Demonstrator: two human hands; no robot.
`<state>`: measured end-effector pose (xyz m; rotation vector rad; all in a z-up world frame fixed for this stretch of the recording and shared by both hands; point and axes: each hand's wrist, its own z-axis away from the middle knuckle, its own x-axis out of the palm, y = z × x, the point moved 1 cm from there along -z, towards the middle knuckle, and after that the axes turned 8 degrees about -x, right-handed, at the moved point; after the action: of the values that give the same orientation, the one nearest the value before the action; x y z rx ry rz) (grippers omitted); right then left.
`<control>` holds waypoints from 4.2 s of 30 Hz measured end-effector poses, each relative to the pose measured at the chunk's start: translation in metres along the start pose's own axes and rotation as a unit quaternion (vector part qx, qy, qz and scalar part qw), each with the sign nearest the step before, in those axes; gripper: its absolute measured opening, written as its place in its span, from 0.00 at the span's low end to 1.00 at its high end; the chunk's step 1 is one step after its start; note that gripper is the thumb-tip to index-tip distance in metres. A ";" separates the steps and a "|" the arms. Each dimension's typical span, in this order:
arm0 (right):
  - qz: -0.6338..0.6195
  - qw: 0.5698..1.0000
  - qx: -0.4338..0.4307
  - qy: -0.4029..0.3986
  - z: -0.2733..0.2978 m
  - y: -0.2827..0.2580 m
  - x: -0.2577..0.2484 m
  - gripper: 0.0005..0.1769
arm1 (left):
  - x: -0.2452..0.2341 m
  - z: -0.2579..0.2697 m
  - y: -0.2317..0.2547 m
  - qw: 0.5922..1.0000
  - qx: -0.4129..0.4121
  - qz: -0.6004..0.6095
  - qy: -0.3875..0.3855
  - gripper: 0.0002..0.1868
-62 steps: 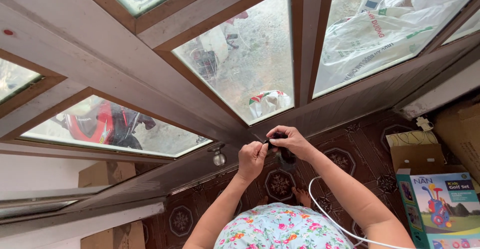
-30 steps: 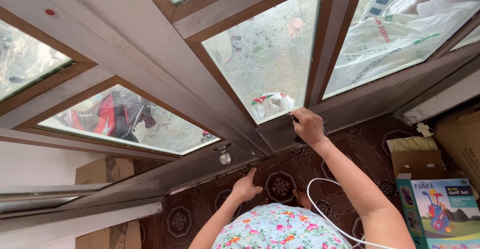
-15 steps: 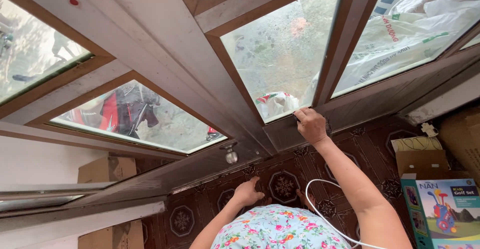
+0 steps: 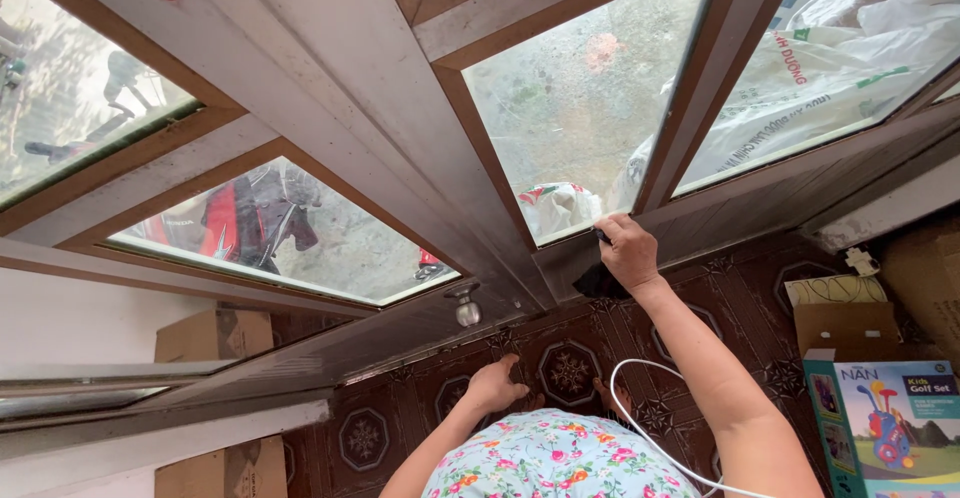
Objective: Applying black sealant or adhesive tape to the edges of glass panes on a door.
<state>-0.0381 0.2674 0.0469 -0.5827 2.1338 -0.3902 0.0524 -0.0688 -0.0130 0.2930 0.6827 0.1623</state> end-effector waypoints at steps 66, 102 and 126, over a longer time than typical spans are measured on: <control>-0.663 0.624 0.412 0.032 0.013 -0.027 0.086 0.10 | 0.003 -0.003 0.007 0.999 -0.035 -0.007 -0.021 0.43; -0.652 0.658 0.367 -0.086 0.015 -0.038 0.021 0.05 | -0.072 -0.016 0.139 0.833 0.255 0.439 0.220 0.17; -0.148 0.984 0.066 0.072 0.010 0.028 -0.035 0.12 | -0.013 0.000 0.092 0.989 0.064 -0.087 0.096 0.49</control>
<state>-0.0191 0.3092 0.0508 -0.8193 2.1406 -0.7521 0.0376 0.0149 0.0241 0.3421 0.9085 -0.0214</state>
